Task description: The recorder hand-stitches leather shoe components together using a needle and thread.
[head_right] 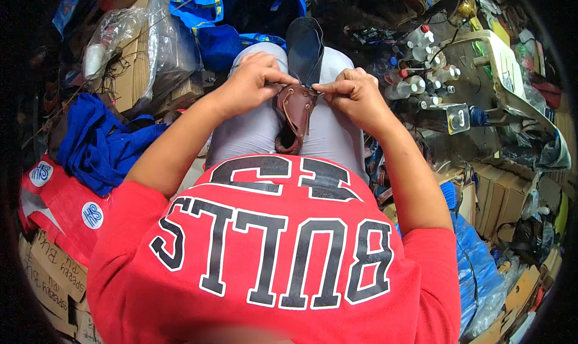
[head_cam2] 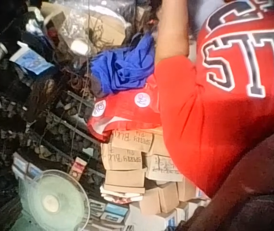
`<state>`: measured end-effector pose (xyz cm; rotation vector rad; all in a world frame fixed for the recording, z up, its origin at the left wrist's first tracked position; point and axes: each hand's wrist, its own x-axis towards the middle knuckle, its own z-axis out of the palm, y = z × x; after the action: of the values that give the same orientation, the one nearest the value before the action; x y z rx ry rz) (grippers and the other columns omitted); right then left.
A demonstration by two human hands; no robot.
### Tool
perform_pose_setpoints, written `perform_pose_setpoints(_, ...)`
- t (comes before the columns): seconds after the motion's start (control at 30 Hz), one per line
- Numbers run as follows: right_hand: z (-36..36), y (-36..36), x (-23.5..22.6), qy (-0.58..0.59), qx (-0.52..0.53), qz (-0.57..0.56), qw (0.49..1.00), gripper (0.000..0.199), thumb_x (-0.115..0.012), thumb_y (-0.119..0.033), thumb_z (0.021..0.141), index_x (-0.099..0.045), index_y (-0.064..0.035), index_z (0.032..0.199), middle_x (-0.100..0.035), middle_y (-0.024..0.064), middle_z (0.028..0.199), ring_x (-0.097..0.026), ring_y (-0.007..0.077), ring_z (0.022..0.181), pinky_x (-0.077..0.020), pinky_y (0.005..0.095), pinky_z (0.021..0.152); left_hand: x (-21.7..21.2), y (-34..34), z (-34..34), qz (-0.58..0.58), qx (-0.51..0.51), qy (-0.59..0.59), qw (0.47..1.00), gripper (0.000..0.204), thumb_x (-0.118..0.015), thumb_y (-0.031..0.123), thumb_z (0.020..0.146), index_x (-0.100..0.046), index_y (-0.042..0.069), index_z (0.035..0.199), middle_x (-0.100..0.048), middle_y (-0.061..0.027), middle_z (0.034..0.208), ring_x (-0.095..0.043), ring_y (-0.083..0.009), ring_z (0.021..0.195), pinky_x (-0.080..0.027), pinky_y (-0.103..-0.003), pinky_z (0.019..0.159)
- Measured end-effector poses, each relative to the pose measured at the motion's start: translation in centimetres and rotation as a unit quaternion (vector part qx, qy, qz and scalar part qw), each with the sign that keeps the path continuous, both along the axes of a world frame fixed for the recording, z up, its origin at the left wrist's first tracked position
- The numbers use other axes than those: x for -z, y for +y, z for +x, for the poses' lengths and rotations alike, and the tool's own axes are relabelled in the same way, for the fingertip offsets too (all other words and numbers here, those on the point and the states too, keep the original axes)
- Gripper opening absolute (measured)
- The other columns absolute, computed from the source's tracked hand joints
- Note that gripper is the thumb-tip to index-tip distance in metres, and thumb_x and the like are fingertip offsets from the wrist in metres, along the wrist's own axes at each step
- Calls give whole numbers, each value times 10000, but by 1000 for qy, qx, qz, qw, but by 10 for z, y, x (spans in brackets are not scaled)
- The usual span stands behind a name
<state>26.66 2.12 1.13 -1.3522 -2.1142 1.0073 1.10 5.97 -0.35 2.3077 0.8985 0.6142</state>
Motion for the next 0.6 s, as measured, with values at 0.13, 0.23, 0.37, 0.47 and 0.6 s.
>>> perform_pose_setpoints(0.13,-5,-13,-7,-31,21,38,999,262,-669,-81,747,-746,-215,959,-562,3,721,-506,180,787,-320,329,812,-11,-26,-4,16,-89,8,996,289,-676,73,700,-746,208,946,-495,-5,728,-490,-192,824,-325,-350,810)
perform_pose_setpoints(0.23,-6,-15,-6,-29,28,28,999,262,-666,-93,759,-741,-222,974,-544,8,725,-497,185,805,-323,333,812,-10,-31,-6,-12,-117,21,993,253,-706,131,698,-748,247,920,-535,5,748,-498,-197,900,-278,-388,833)
perform_pose_setpoints(0.37,-7,-14,-4,-18,42,28,999,285,-663,-86,757,-734,-224,996,-549,6,732,-501,187,802,-329,336,811,-9,-37,-9,-25,-120,12,992,256,-716,145,701,-750,258,928,-532,13,746,-488,-183,895,-264,-372,821)
perform_pose_setpoints(0.47,-6,-11,-4,-14,28,30,999,318,-655,-72,742,-729,-224,1011,-553,-1,734,-504,191,806,-335,337,819,-14,-35,-10,-43,-134,37,989,237,-704,150,725,-751,263,929,-526,22,734,-478,-171,889,-250,-363,817)
perform_pose_setpoints(0.6,-2,-4,-9,-38,-13,23,999,362,-629,-38,718,-730,-225,1011,-566,-9,747,-511,185,808,-346,332,829,-17,-24,-10,-29,-85,55,994,275,-663,117,750,-742,239,984,-476,19,710,-455,-167,844,-255,-340,815)
